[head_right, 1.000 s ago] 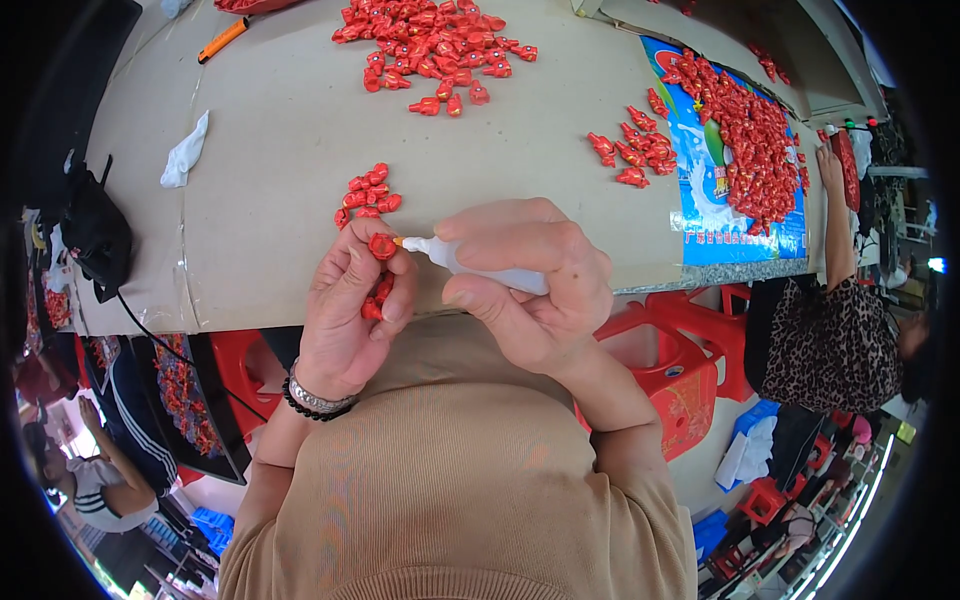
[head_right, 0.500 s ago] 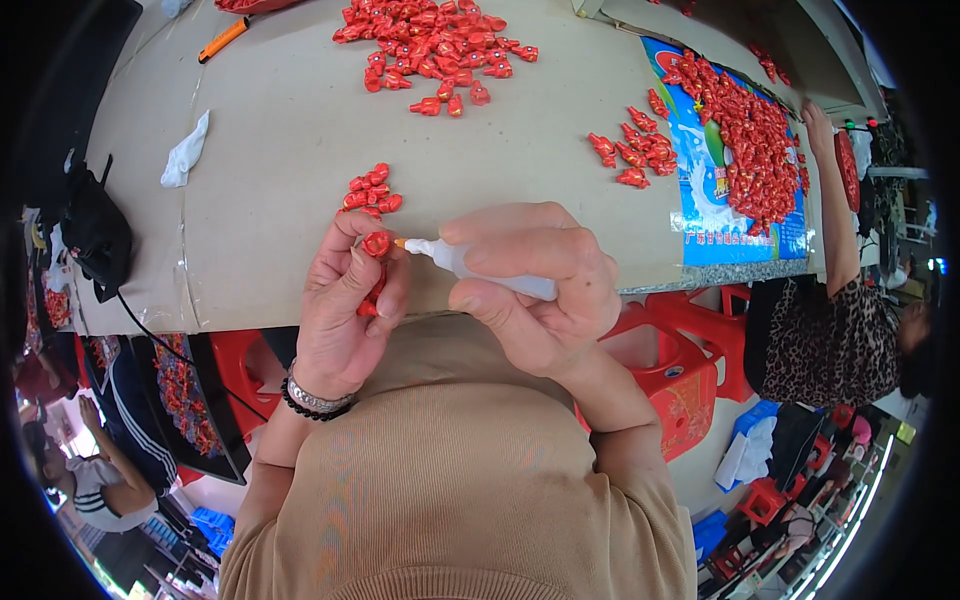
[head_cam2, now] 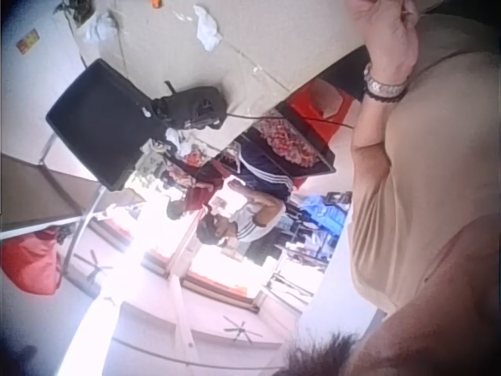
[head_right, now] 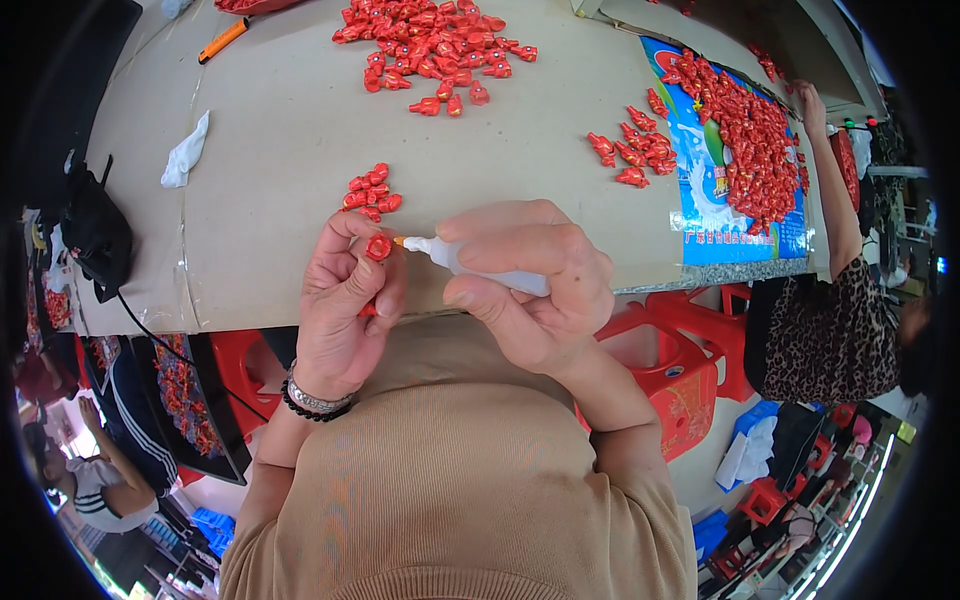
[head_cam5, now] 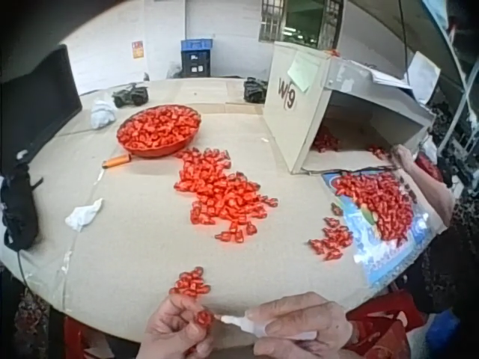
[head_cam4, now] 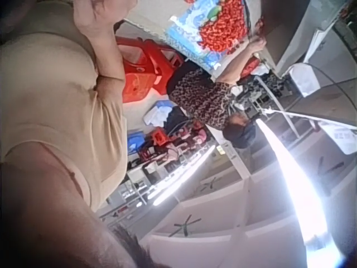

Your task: The person applies glue to plastic toy parts using a squeeze bottle and joins the pieces together by hand.

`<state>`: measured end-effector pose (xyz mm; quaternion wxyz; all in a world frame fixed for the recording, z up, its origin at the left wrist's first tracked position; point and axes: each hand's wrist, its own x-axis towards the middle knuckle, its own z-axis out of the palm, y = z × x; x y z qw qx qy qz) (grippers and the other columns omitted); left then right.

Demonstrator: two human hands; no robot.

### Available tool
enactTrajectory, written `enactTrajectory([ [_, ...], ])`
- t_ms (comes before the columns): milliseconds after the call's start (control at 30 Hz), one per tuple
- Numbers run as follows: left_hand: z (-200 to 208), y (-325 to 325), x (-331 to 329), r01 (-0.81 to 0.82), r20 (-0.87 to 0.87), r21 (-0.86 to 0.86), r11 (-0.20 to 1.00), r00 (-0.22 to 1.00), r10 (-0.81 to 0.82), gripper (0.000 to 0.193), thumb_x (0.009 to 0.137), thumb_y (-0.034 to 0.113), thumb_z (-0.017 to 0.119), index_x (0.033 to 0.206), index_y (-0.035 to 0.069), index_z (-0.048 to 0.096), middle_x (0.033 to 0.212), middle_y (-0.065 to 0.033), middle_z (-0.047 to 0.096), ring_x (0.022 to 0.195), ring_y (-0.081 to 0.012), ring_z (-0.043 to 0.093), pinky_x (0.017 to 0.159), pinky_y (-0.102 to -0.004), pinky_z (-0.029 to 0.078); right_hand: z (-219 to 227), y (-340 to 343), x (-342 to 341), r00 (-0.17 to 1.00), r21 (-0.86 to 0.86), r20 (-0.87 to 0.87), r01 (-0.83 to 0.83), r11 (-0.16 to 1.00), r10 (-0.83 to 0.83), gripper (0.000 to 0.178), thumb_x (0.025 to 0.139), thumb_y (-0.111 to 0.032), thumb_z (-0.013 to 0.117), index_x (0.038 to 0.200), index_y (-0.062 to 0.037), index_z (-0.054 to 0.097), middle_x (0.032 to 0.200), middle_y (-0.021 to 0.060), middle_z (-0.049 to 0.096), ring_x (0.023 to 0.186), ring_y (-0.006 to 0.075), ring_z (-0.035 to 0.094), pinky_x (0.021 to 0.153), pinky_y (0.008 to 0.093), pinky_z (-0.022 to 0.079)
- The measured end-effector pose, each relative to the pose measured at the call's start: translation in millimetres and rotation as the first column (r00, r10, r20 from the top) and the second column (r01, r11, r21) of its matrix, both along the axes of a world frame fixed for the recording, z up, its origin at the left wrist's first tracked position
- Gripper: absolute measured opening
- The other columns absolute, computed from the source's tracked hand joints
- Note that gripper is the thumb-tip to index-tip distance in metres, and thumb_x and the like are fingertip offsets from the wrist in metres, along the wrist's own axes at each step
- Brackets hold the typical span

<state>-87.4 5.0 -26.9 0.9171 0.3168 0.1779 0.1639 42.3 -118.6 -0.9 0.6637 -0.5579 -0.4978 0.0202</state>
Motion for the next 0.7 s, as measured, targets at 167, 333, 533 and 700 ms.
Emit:
enactTrajectory([
  [167,-0.6,1.6,0.3,-0.034,0.001,0.043,0.998,0.999,0.034,0.018,0.088,0.014,0.061,0.1,0.01,0.049,0.084,0.0005,0.054,0.052,-0.0045,0.041,0.038,-0.0174,0.025,0.3,-0.6,-0.6,1.0,0.017,-0.013,-0.007,1.0,0.007,0.028,0.078,-0.007,0.072,0.095,-0.0004,0.052,0.092,0.02,0.065,0.076,0.0197,0.063,0.063,0.0278,0.051],
  [333,0.1,3.3,-0.2,-0.074,-0.001,0.051,0.996,0.997,0.075,0.022,0.085,0.009,0.064,0.1,0.009,0.048,0.092,-0.0017,0.057,0.055,-0.0026,0.041,0.041,-0.0169,0.026,-1.8,-2.3,-0.2,0.995,0.05,-0.09,-0.04,0.998,0.044,0.029,0.078,-0.008,0.072,0.095,-0.0013,0.05,0.094,0.0195,0.064,0.077,0.0187,0.062,0.065,0.0278,0.05],
  [533,0.1,4.2,-0.9,-0.103,0.036,0.075,0.992,0.994,0.1,0.024,0.084,0.006,0.065,0.101,0.007,0.048,0.092,-0.0032,0.059,0.057,-0.0021,0.041,0.042,-0.0167,0.026,-1.1,-2.9,-2.3,0.99,0.038,-0.123,-0.063,0.997,0.068,0.028,0.078,-0.007,0.072,0.095,-0.0014,0.05,0.094,0.0194,0.064,0.078,0.0183,0.062,0.066,0.0278,0.05],
  [700,1.5,4.1,-0.9,-0.103,0.025,0.079,0.991,0.994,0.102,0.024,0.084,0.005,0.065,0.102,0.007,0.048,0.092,-0.003,0.059,0.057,-0.0019,0.041,0.042,-0.0167,0.026,-0.2,-3.1,-3.0,0.989,0.025,-0.126,-0.072,0.997,0.075,0.026,0.078,-0.005,0.071,0.094,-0.0011,0.052,0.094,0.0194,0.064,0.077,0.0182,0.062,0.065,0.0276,0.05],
])
